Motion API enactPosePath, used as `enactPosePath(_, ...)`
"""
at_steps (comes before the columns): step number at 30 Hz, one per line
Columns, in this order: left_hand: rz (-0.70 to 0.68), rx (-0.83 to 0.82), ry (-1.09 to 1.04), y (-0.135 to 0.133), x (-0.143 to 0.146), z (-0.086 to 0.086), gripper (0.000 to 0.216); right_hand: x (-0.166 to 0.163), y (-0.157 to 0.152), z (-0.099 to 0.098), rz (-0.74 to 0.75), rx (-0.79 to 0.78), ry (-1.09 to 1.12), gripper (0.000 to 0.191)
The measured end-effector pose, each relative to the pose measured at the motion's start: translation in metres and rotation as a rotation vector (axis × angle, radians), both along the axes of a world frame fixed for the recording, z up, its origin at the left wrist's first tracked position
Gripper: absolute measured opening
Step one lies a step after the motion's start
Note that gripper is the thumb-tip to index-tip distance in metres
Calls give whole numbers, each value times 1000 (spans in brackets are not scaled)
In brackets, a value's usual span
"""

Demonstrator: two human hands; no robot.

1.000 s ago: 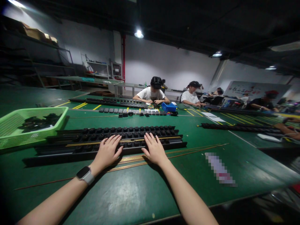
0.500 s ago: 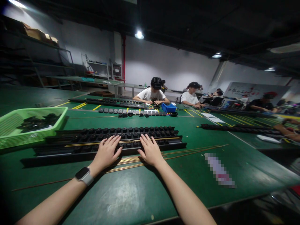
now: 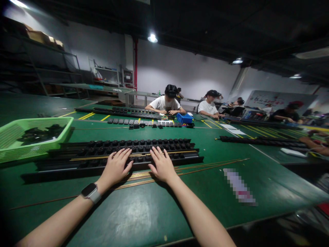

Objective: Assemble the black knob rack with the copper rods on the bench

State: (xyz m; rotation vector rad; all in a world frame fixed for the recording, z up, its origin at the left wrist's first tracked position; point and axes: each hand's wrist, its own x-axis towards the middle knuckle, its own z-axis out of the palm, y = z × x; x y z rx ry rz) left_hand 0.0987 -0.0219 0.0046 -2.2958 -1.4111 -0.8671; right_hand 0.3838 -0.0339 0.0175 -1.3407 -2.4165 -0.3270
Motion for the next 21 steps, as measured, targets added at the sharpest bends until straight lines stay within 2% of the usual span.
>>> enactPosePath(21, -1, 11, 8, 1, -1, 0, 58, 24, 2, 0, -75, -6, 5, 74)
